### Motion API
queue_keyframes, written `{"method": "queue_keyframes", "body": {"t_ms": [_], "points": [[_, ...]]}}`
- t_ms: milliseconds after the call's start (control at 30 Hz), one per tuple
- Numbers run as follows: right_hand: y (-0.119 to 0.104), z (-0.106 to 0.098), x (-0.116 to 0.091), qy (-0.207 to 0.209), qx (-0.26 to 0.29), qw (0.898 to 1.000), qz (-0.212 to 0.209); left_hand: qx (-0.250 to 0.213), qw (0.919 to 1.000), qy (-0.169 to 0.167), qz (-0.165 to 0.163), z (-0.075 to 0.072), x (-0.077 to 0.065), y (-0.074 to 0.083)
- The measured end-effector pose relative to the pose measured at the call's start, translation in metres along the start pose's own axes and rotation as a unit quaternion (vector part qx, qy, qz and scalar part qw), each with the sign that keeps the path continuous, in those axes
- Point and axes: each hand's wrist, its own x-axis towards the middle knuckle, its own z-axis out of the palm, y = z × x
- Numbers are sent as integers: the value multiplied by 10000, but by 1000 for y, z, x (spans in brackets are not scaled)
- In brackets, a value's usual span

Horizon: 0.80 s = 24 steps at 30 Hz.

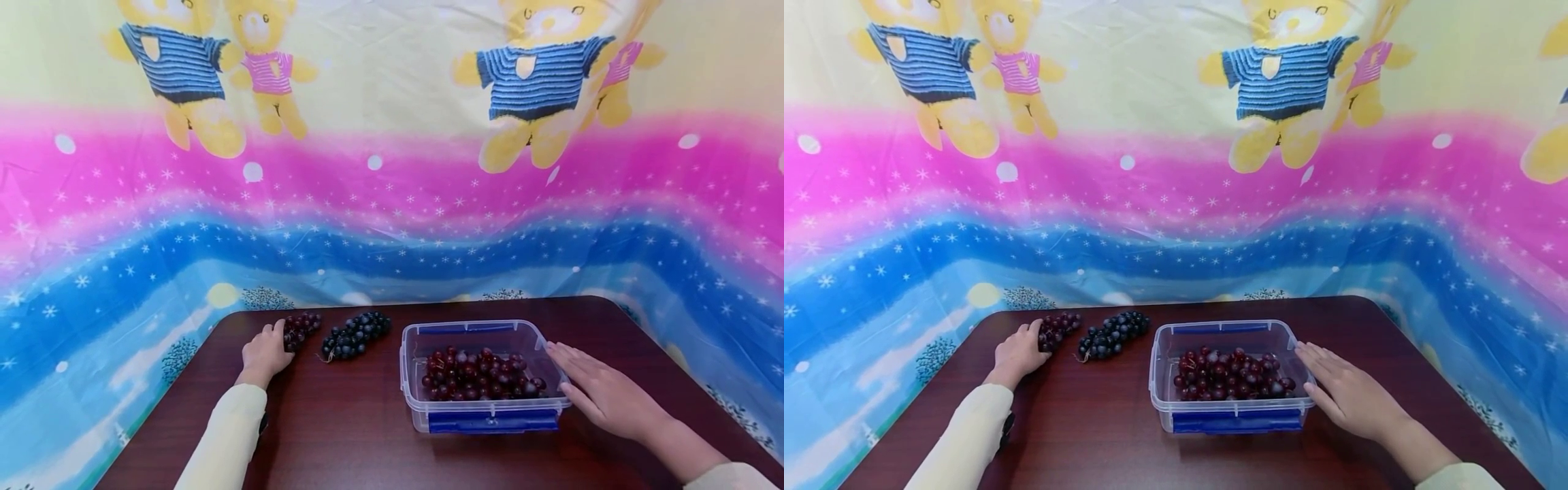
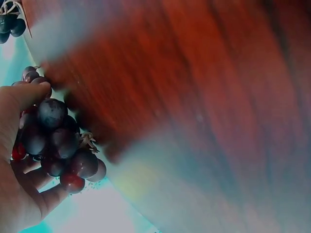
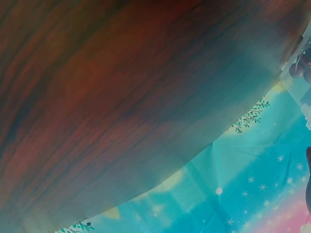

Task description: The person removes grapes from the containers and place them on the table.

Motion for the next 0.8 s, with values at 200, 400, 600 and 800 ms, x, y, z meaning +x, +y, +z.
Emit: {"method": "queue_keyframes", "body": {"t_ms": [200, 400, 600, 800], "points": [[0, 0, 0, -12, -11, 10000, 1, -16, 10000, 41, 31, 0, -1, 0], [1, -1, 0, 5, 9, 10000, -55, -79, 9999, 134, 63, -1, -1, 0], [1, 0, 1, 23, 13, 10000, -54, 7, 9995, 269, 144, -2, 1, 0], [1, 0, 0, 20, -10, 10000, -33, 91, 9981, 525, 305, -7, 3, 2]]}}
